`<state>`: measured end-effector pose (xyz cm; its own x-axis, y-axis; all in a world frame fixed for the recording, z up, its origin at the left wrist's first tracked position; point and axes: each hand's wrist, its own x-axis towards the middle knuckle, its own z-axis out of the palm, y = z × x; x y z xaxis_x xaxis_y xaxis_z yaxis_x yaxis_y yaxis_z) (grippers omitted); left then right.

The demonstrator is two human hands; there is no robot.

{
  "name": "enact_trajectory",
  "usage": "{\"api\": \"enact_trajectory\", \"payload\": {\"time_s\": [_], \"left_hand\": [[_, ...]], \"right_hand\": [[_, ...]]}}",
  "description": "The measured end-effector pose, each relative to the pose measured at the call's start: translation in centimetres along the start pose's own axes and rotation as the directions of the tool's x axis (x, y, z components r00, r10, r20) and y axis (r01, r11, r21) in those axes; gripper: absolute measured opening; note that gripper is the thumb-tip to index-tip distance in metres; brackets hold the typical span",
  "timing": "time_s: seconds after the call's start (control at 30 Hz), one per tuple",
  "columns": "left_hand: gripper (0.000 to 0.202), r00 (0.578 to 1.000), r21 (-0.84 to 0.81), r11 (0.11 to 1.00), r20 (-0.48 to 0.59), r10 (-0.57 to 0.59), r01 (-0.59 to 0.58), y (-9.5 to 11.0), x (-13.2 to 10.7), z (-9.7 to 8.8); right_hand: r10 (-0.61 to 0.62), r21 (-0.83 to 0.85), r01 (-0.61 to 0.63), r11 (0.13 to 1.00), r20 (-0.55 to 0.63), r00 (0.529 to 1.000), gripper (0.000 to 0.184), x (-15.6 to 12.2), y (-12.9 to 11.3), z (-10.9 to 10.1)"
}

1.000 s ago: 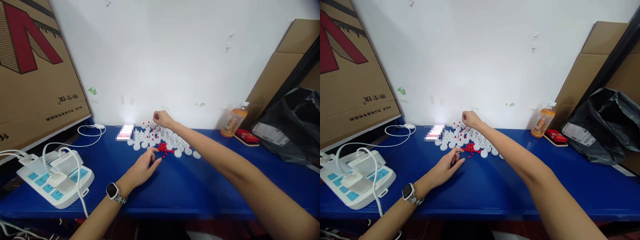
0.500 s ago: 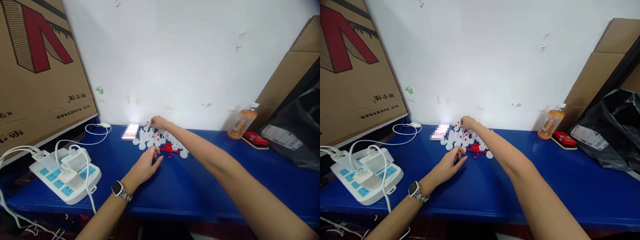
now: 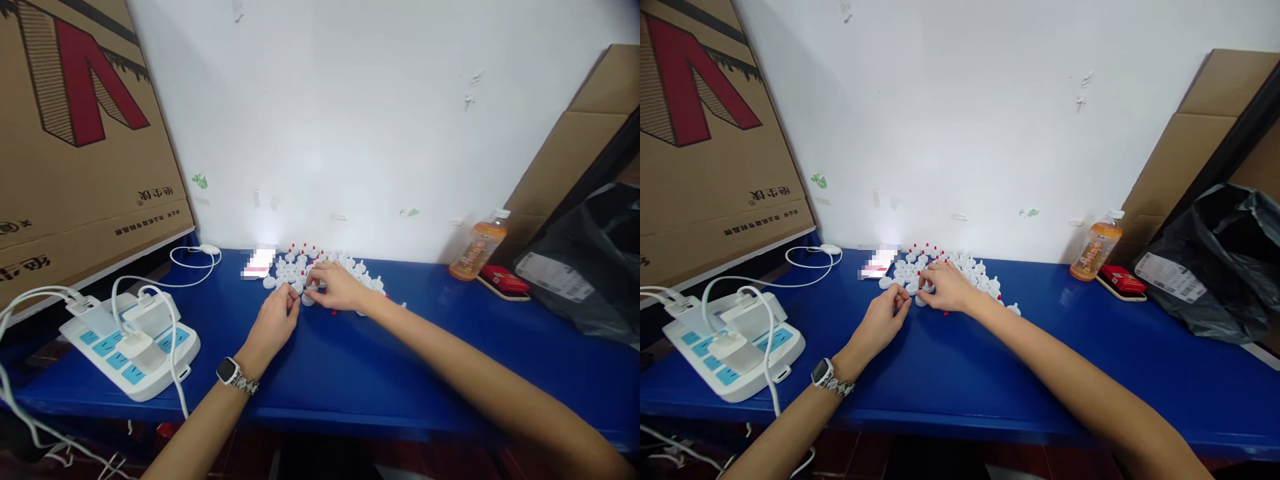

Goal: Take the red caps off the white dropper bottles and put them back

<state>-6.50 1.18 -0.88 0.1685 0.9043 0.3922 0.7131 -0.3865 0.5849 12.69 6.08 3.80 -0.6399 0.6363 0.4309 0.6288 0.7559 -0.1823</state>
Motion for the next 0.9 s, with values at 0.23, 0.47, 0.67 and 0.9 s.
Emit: {"api": "enact_trajectory", "payload": {"time_s": [0.23, 0.47, 0.67, 0.9], "left_hand": [[0.026, 0.976, 0.066, 0.979, -0.085, 0.2, -0.194, 1.5, -0.5, -0.3], [0.032, 0.946, -0.019, 0.957, 0.148, 0.29, -0.29, 2.3, -1.0, -0.2], [0.03, 0.948, -0.023, 0.967, 0.193, 0.252, -0.252, 2.2, -1.1, 0.0], [0.029, 0.949, -0.039, 0.965, 0.174, 0.261, -0.258, 2.2, -1.1, 0.0]], "right_hand": [[0.165, 0.36, -0.144, 0.922, -0.029, 0.986, 0.007, -1.7, -1.6, -0.1], [0.21, 0.227, -0.177, 0.958, -0.132, 0.969, 0.018, -6.3, -2.1, -1.5], [0.062, -0.153, -0.053, 0.987, 0.056, 0.996, 0.016, -8.2, -1.1, -1.6], [0.084, 0.089, -0.079, 0.993, -0.057, 0.995, 0.004, -7.4, -0.7, -0.6]]}}
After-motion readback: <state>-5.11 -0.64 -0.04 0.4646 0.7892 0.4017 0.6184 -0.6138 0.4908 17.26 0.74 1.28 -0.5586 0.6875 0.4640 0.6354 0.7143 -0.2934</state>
